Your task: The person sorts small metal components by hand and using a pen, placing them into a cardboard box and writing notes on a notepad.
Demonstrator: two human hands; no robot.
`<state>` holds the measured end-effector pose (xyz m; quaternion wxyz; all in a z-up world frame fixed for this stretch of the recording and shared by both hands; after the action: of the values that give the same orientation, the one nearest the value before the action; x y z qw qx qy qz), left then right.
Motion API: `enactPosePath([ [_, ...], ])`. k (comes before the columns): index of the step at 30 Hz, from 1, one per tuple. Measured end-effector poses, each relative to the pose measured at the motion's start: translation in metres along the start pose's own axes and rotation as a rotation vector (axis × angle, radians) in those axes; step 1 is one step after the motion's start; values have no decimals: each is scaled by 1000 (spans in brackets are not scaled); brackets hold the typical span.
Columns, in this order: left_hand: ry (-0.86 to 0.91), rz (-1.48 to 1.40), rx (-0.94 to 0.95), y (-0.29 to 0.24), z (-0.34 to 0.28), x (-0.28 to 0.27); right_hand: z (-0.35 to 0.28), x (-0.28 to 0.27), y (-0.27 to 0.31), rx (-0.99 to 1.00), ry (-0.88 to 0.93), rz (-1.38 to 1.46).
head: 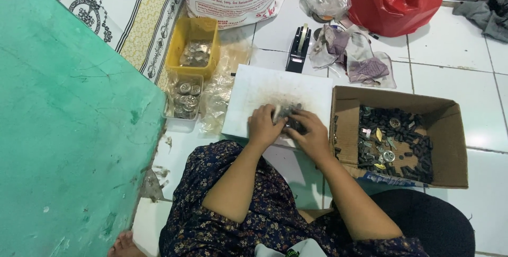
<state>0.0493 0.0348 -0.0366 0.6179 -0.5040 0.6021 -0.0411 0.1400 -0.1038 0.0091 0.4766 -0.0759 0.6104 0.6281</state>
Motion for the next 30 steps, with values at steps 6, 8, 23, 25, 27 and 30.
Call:
enactPosePath([
  [6, 58, -404, -18, 5, -2, 7, -4, -10, -33, 440, -145, 313],
  [8, 47, -551, -34, 13, 8, 3, 7, -8, -23, 491, -97, 365],
  [23, -160, -1104, -295, 132, 33, -93, 124, 110, 16, 758, 376, 1130],
  [25, -137, -1182, -333, 147, 38, -115, 151, 128, 27, 727, 425, 1122],
  [27, -237, -1300, -324, 167, 49, -143, 184, 145, 36, 691, 379, 1163],
  [30, -433, -1065, -348, 233, 91, -179, 233, 176, 51, 639, 340, 1132],
])
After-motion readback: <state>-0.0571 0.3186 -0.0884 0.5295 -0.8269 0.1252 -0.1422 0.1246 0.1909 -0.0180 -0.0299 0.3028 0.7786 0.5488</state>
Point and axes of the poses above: each hand's wrist, its own z-axis towards the middle knuckle, its own x-axis out of the palm, y = z × x, the point moved 9 cm from there along z, towards the middle knuckle, and after that the axes turned 9 degrees about y, right-handed, at the moved point
